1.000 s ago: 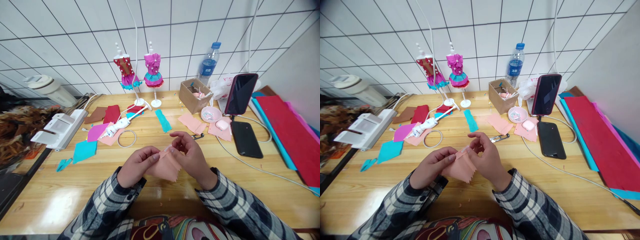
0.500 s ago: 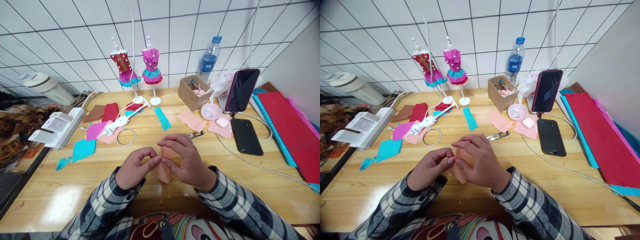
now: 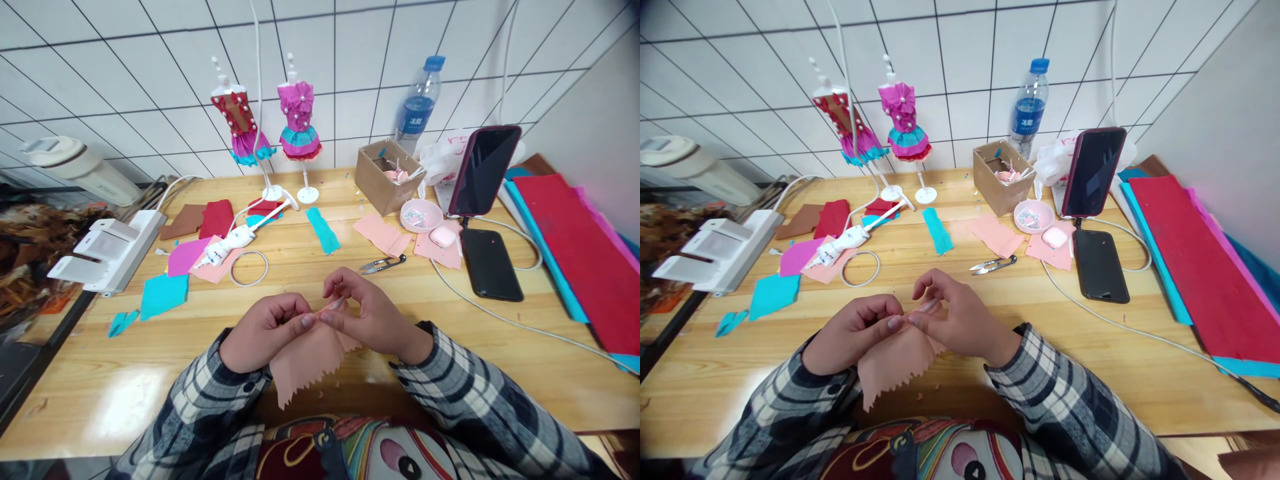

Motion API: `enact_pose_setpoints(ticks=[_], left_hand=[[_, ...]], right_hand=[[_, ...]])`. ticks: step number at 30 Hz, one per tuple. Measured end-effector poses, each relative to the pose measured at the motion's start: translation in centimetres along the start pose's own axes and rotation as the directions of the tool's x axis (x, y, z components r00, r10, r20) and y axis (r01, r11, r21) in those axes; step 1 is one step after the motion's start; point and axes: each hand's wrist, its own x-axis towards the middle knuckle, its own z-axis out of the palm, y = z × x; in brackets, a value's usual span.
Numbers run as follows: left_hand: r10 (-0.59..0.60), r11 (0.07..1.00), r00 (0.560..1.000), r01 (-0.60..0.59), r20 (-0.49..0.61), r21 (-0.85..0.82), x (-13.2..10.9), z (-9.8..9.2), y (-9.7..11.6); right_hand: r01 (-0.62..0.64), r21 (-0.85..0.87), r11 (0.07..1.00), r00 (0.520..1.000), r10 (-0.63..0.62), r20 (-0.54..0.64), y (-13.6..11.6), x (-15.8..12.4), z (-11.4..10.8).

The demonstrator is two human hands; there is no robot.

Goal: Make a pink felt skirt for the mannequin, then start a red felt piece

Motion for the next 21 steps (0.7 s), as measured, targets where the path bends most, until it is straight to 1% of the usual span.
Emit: enact_pose_setpoints(ticks=[2,4,6,9,13,15,18,21], left_hand=[[0.016,0.999,1.000,-0.016,-0.022,0.029,0.0,-0.1,0.0],[0.031,0.998,0.998,-0.027,-0.050,0.064,0.1,-0.1,0.0],[0.039,0.995,0.996,-0.032,-0.078,0.090,0.1,-0.1,-0.1],[0.047,0.993,0.994,-0.036,-0.101,0.114,0.1,0.0,-0.2],[0.066,0.986,0.988,-0.042,-0.143,0.161,0.1,0.1,-0.3],[0.083,0.976,0.980,-0.044,-0.180,0.214,0.1,0.2,-0.1],[0.124,0.952,0.965,-0.050,-0.232,0.301,0.1,0.3,0.4],[0.180,0.925,0.949,-0.073,-0.260,0.373,-0.1,0.3,0.8]], right_hand=[[0.090,-0.096,0.991,0.993,-0.096,-0.062,-0.3,0.0,0.1],[0.165,-0.227,0.960,0.972,-0.197,-0.126,-0.6,-0.1,0.1],[0.193,-0.364,0.911,0.955,-0.260,-0.144,-0.9,-0.3,0.2],[0.181,-0.483,0.857,0.953,-0.274,-0.129,-0.9,-0.4,0.4],[0.174,-0.483,0.858,0.963,-0.250,-0.097,-0.7,-0.5,0.4],[0.155,-0.465,0.872,0.968,-0.229,-0.106,-0.9,-0.4,0.2],[0.111,-0.395,0.912,0.971,-0.184,-0.152,-1.3,-0.4,0.0],[0.092,-0.295,0.951,0.979,-0.140,-0.147,-1.5,-0.3,0.0]])
